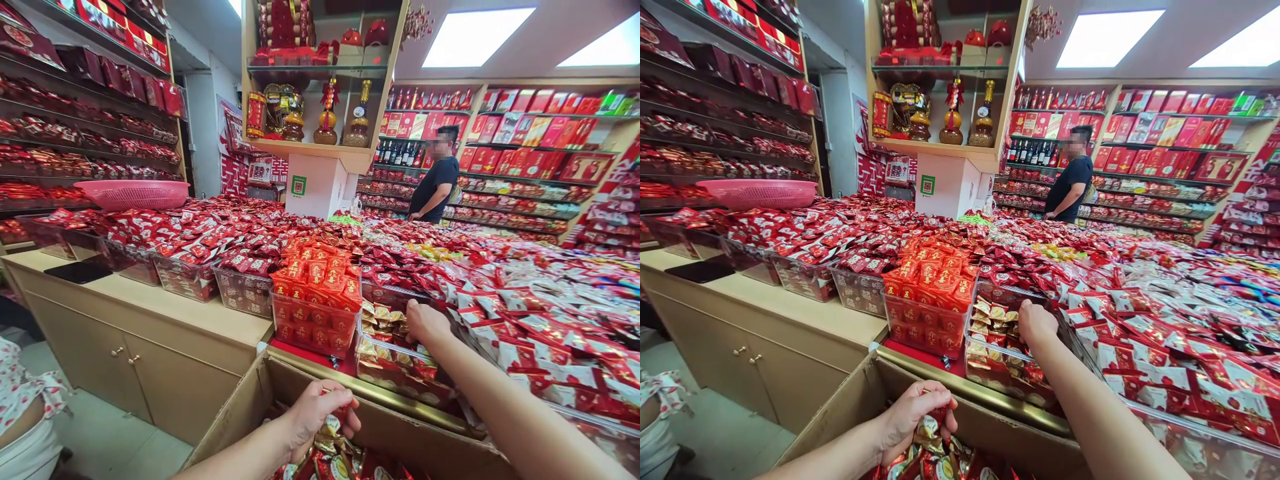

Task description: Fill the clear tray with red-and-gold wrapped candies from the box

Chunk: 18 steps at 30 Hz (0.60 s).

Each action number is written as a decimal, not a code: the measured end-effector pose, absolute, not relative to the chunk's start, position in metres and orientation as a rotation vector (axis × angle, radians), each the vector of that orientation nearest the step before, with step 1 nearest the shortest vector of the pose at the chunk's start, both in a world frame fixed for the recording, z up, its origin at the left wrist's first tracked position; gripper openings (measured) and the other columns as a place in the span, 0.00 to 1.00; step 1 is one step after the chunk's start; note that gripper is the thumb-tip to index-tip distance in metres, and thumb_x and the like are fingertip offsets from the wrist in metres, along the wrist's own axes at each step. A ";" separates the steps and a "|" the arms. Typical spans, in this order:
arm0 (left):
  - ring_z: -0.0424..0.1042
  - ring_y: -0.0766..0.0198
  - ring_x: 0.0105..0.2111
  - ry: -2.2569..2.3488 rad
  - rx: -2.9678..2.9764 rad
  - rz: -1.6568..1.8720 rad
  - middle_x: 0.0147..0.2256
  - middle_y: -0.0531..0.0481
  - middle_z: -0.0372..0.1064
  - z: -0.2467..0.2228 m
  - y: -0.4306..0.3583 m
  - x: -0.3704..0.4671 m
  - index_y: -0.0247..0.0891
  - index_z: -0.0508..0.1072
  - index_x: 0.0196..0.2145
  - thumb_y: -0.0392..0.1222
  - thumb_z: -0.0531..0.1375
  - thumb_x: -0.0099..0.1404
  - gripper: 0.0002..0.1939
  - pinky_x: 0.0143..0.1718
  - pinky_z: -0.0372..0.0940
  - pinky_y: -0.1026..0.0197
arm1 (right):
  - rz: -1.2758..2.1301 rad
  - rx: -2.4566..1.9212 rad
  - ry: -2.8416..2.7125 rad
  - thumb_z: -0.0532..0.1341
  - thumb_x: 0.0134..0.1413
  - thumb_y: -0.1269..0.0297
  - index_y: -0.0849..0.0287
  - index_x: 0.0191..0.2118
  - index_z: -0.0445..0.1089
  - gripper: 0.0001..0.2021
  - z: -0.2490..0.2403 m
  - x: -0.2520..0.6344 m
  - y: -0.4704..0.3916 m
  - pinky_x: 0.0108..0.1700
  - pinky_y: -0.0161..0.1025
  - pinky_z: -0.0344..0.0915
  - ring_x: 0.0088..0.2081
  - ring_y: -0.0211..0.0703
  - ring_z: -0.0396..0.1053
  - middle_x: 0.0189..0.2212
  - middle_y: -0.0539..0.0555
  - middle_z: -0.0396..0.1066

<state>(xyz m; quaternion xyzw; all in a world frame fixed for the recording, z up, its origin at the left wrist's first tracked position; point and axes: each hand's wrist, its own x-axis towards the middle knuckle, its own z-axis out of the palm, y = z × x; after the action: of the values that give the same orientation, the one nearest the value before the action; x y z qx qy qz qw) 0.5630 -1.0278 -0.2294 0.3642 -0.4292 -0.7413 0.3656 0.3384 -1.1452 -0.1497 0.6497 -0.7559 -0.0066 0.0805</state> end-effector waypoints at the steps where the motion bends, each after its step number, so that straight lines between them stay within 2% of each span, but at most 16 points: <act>1: 0.65 0.68 0.18 -1.099 0.942 -1.910 0.21 0.47 0.69 -0.229 -1.028 0.563 0.31 0.68 0.26 0.47 0.57 0.52 0.13 0.21 0.55 0.67 | -0.007 1.924 -2.258 0.66 0.30 0.71 0.68 0.40 0.60 0.25 -0.150 0.338 -1.145 0.31 0.40 0.64 0.36 0.52 0.69 0.33 0.62 0.68; 5: 0.66 0.68 0.19 -1.085 0.947 -1.920 0.21 0.48 0.70 -0.228 -1.028 0.563 0.32 0.68 0.26 0.47 0.57 0.51 0.13 0.22 0.55 0.68 | -0.027 1.939 -2.218 0.67 0.28 0.68 0.67 0.39 0.62 0.26 -0.155 0.336 -1.147 0.32 0.40 0.64 0.37 0.52 0.68 0.39 0.63 0.63; 11: 0.66 0.68 0.18 -1.090 0.955 -1.918 0.21 0.48 0.70 -0.226 -1.028 0.563 0.32 0.68 0.26 0.48 0.57 0.50 0.14 0.20 0.54 0.68 | -0.090 1.993 -2.206 0.67 0.28 0.67 0.65 0.37 0.66 0.22 -0.158 0.332 -1.149 0.33 0.40 0.63 0.37 0.53 0.67 0.36 0.59 0.65; 18: 0.66 0.68 0.19 -1.093 0.939 -1.925 0.21 0.48 0.69 -0.226 -1.029 0.564 0.32 0.68 0.26 0.47 0.57 0.51 0.13 0.22 0.56 0.67 | -0.093 1.924 -2.227 0.67 0.27 0.66 0.65 0.39 0.66 0.25 -0.152 0.336 -1.145 0.35 0.43 0.62 0.42 0.56 0.63 0.37 0.62 0.65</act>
<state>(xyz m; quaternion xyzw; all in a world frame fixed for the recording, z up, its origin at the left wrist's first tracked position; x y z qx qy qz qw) 0.5637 -1.0285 -0.2261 0.3642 -0.4242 -0.7468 0.3601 0.3358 -1.1448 -0.1525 0.6503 -0.7526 -0.0315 0.0985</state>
